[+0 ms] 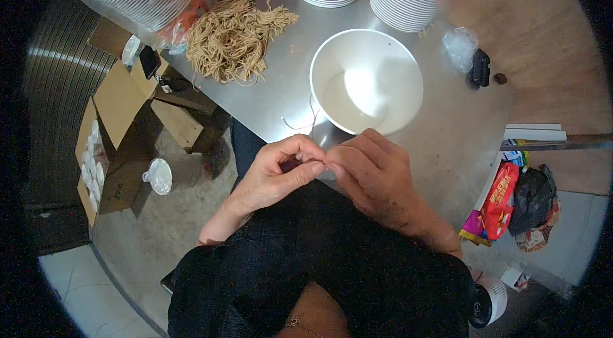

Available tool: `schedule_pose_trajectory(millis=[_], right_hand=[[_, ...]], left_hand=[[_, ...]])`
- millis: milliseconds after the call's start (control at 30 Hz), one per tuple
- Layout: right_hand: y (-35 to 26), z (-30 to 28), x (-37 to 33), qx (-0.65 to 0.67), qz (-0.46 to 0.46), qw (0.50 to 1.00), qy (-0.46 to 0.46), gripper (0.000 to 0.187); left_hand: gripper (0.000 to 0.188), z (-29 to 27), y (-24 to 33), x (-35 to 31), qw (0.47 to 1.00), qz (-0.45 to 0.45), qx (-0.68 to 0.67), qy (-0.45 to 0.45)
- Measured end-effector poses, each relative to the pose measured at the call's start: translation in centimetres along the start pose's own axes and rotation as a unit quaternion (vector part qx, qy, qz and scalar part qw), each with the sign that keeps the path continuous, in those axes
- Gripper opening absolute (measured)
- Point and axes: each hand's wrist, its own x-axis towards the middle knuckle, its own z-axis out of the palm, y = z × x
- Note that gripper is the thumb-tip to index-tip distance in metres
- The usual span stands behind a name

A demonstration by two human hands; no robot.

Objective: The person threads strings through the rim holes of paper bowls by hand, ties the strings, and stacks the bowls on the table.

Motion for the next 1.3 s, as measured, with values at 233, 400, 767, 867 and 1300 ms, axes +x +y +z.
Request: schedule_pose_trajectory(millis=[233, 400, 767, 867, 1300], right_hand=[[0.9, -1.1, 0.2, -0.128, -0.001, 0.991, 0.037, 0.032], [2.8, -1.6, -0.7, -0.226, 0.041, 0.973, -0.014, 0.034], [3.6, -0.8, -0.6, -0.201, 0.017, 0.98, -0.007, 0.029], [3.5, -0.9, -0.5, -0.196, 0.021, 0.98, -0.012, 0.028], [3.3, -0.8, -0.7, -0.184, 0.033, 0.982, -0.014, 0.024]], left_hand=[[0.009, 0.2, -1.4, 0.2, 0.976, 0.065, 0.179, 0.104], [0.008, 0.8, -1.6, 1.0, 0.941, 0.114, 0.271, 0.165], [0.013, 1.4, -3.1, 3.1, 0.897, 0.154, 0.344, 0.231], [0.016, 1.7, -3.5, 3.3, 0.901, 0.171, 0.309, 0.251], [0.018, 1.8, -3.5, 3.3, 0.882, 0.212, 0.336, 0.254]])
